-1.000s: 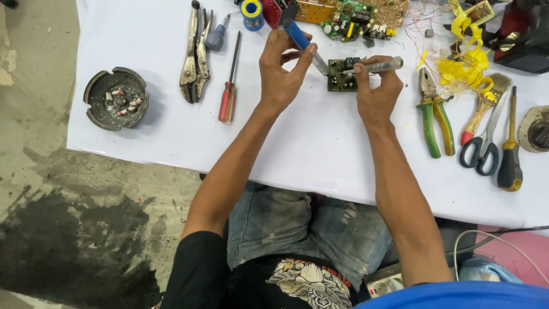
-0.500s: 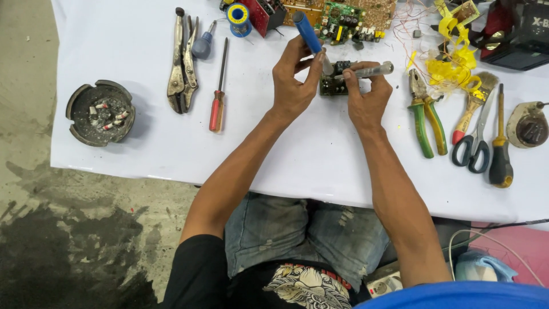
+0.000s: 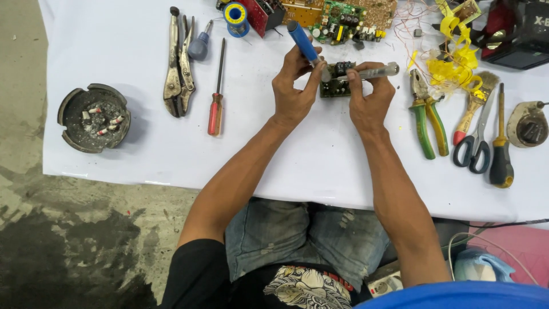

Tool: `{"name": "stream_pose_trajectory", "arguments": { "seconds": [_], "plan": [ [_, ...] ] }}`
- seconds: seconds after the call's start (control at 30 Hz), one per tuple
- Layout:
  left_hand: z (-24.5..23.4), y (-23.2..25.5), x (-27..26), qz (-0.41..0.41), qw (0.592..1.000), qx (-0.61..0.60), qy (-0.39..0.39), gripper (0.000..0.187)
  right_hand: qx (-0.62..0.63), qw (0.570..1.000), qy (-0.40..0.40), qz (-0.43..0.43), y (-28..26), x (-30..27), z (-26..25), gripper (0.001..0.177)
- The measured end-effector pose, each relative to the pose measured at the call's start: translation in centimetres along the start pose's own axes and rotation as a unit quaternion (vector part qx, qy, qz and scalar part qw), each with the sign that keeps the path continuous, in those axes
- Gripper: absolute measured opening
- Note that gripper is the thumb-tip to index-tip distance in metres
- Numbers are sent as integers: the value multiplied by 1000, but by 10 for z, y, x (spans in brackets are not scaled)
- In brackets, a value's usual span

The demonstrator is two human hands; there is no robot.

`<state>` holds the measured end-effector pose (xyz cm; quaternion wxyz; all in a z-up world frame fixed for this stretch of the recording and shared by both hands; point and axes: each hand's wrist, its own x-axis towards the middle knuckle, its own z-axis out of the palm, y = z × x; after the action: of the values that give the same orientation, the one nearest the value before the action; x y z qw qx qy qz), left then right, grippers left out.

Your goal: The person uses a soldering iron and solder wire to solder components on a small green circuit board. They repeatedly apply heat and solder to specific points on the board while holding it steady with the other hand.

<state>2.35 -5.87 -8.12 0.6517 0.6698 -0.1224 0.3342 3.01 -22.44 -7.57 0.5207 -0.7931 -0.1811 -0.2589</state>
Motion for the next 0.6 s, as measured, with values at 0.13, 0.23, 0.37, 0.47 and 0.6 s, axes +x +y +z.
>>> {"name": "stream_pose_trajectory", "arguments": {
  "seconds": [0.13,0.23,0.37,0.47,0.6],
  "plan": [
    [4,-5,-4,-4,1000,-11,-16,48,-5,999,18,-26,-1,0,0,13],
    [5,-6,-5,27,1000,11,4,47,-58,995,28,-72,-5,1,1,16],
    [7,-8,-8,42,999,18,3,47,-84,995,-15,-52,-6,3,3,10],
    [9,-14,-10,44,999,31,3,50,-76,994,5,-73,-5,6,4,10],
    [10,-16,-11,30,999,36,3,49,-81,993,-5,-90,-3,5,8,10]
  ]
}}
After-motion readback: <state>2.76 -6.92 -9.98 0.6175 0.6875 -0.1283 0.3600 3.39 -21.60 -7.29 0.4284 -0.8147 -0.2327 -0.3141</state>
